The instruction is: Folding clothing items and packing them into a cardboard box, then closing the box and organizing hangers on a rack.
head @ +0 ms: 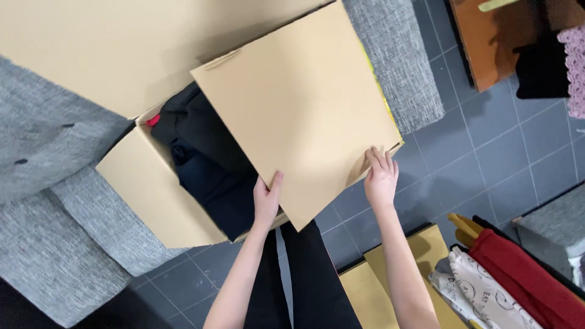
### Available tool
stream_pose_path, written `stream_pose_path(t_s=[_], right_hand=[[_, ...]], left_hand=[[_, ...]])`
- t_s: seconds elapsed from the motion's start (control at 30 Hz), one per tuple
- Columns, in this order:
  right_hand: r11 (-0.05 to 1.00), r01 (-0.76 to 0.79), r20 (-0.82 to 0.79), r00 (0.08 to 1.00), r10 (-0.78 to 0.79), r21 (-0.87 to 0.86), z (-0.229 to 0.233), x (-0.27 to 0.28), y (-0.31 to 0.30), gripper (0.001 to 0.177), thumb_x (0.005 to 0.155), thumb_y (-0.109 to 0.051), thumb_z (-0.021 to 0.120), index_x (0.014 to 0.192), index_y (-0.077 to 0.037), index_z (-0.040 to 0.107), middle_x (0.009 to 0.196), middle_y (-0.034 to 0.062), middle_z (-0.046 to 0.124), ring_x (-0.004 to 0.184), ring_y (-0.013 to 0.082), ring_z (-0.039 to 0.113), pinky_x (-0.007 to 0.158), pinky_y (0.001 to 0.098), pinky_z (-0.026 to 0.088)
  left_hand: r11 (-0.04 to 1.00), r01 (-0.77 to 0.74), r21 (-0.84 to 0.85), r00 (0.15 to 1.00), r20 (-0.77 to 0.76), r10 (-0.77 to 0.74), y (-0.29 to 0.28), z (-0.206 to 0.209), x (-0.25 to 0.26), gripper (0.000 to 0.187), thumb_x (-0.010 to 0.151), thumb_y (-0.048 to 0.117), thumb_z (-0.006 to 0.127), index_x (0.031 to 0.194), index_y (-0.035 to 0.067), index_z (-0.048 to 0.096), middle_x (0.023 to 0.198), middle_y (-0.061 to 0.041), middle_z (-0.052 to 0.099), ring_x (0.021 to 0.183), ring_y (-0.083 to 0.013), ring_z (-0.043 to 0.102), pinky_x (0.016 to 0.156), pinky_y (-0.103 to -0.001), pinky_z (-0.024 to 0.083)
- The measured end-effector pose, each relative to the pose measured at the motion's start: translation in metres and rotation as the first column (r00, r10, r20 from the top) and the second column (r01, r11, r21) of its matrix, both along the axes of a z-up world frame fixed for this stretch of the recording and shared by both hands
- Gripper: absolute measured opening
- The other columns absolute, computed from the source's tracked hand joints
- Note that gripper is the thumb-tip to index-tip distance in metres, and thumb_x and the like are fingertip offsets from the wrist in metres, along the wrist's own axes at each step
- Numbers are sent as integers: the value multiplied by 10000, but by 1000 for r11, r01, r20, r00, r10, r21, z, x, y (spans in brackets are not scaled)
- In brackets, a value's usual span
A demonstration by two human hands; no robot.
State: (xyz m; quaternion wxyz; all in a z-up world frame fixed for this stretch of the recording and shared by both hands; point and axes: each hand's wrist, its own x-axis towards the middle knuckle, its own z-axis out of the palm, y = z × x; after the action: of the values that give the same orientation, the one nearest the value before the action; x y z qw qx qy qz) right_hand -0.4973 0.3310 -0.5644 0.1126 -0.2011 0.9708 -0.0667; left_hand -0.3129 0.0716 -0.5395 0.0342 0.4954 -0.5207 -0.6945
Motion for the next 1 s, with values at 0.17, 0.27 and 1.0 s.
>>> stream_pose_path(t_s=[0.17,0.27,1.0], right_hand=[[974,-162,143,972,185,-161,76,16,-112,557,1009,-332,643,1543,-217,534,1606,136,472,1463,484,403,1179,684,311],[929,-317,216,910,355,-193,91,31,-163,828,910,-532,729,1624,-283,393,1702,152,287,1503,541,276,1178,754,244],[775,-515,466,823,326,366,-16,43,-305,1335,750,-496,905,1692,-396,-35,1744,153,-158,1572,512,-56,1073,827,335]], left_hand=[[993,-60,-106,990,120,72,-16,-19,4,750,866,287,872,1465,27,504,1329,-208,631,1121,-325,709,910,-417,620],[977,-49,-209,977,193,90,-21,-29,6,792,784,293,934,1412,36,525,1277,-187,622,1057,-324,707,876,-419,609],[544,806,-233,533,687,-494,-117,-72,37,1520,636,567,947,1706,274,-92,1758,-154,-150,1627,-358,17,1227,-704,-36]])
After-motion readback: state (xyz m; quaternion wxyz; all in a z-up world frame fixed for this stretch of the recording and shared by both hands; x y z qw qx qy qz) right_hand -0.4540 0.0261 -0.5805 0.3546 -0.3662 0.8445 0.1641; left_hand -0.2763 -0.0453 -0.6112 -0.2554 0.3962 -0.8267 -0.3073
